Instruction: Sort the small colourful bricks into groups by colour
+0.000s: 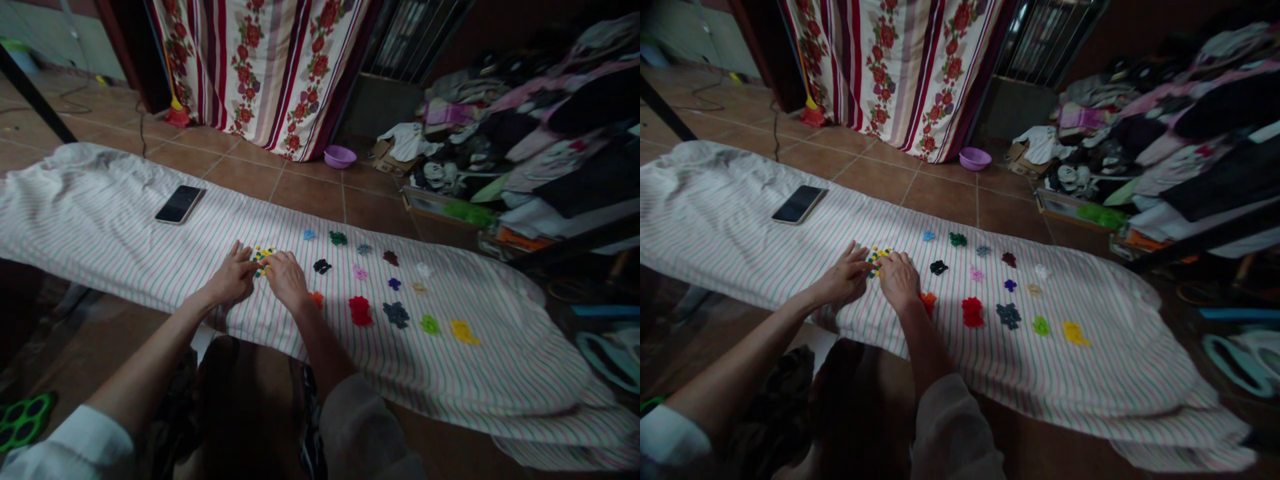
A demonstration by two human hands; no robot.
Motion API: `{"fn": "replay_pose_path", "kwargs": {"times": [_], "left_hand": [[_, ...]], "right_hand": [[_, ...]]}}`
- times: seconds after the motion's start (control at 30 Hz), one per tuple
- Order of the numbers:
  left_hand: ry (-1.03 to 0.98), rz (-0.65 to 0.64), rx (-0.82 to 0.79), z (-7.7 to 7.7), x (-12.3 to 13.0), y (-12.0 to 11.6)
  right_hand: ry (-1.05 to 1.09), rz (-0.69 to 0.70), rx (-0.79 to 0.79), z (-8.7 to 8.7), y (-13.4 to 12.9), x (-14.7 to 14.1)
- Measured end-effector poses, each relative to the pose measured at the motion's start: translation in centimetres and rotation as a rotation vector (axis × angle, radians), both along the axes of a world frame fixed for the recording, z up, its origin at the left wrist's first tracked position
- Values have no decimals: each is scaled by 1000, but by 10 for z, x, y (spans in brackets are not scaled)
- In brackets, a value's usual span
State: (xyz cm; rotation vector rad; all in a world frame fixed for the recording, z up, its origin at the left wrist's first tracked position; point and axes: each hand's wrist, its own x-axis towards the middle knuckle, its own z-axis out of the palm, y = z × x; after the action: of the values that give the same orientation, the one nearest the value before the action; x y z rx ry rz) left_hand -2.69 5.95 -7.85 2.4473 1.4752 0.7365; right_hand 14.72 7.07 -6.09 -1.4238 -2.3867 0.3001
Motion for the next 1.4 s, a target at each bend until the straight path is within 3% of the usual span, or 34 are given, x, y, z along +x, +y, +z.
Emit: {"fn": "replay_pose_path", "kwargs": {"times": [0.5, 1.0, 1.23, 1.4], "left_hand": [[39, -33, 56, -5, 1, 0], [65, 0, 53, 3, -1, -4], [119, -7, 16, 8, 1, -5], [126, -27, 1, 10, 0, -4]], "right_hand": [[-33, 19, -1, -2, 4, 0], [174, -17, 25, -1, 7, 5], [225, -37, -4, 4, 9, 20], [208, -27, -94, 21, 7, 48]]}}
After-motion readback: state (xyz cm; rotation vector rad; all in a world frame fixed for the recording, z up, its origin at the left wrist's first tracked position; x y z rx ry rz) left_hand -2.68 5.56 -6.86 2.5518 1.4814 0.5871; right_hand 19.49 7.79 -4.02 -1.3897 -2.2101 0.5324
